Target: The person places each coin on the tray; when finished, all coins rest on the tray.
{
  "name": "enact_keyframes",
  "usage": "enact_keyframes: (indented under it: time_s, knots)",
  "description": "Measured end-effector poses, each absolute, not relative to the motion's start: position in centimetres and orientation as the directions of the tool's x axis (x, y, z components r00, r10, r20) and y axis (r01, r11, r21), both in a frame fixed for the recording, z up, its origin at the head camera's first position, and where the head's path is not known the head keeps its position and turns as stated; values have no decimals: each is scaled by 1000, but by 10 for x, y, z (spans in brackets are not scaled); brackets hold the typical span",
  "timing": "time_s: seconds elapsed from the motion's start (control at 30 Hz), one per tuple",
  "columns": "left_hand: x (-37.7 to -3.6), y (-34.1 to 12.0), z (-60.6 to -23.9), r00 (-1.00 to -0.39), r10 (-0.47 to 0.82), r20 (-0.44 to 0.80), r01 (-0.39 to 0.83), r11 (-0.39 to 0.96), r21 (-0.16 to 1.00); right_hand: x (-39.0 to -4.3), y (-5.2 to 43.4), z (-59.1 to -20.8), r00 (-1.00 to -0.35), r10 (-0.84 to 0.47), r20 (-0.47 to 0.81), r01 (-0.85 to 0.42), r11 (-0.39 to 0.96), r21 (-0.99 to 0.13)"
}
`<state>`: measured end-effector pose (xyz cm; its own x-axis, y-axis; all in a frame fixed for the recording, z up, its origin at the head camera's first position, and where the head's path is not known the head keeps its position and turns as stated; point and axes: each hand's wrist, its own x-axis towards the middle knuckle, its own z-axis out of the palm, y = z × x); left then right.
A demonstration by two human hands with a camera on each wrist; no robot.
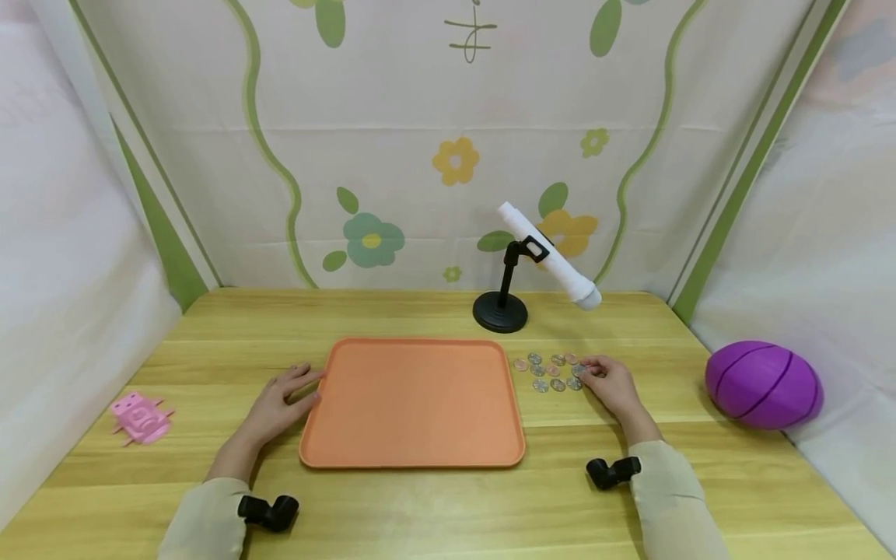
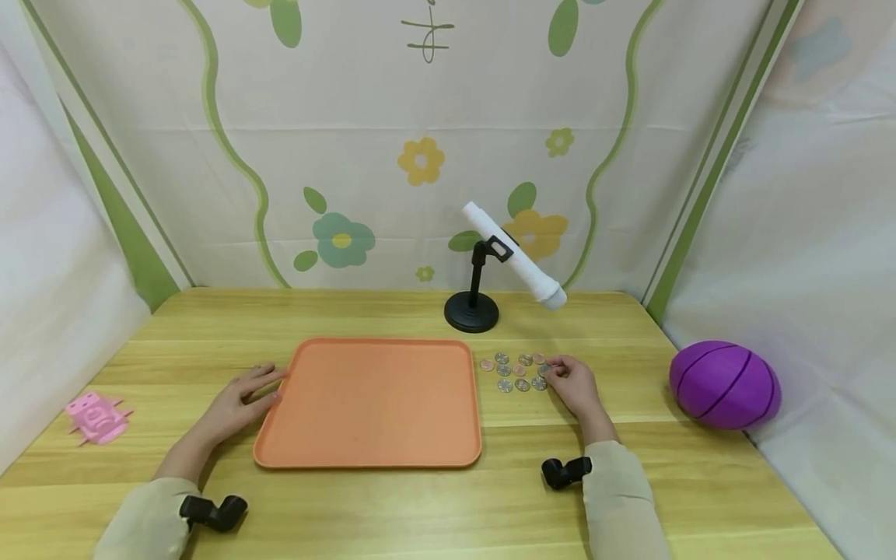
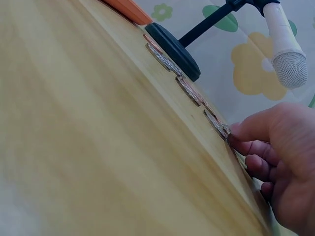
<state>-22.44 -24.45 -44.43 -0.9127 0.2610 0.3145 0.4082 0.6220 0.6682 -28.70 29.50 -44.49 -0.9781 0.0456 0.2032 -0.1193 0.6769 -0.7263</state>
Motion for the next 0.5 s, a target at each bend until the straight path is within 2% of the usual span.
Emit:
enact_keyframes:
  time_s: [0.13,0.3,0.5]
  knots:
    - [-225,-245,-443,-914,260,312,405,625,667,-287,295,-443,-987,63,146,-75,629,-774]
    - [-226,-245,-445,-912,265,314,410,623,666,-285,297,-435,-995,85,48,-2,468,-884]
    - [-225,-246,-445,-911,267,316,413,617,670,-283,293,-424,-996,90,-15,45,342,-939]
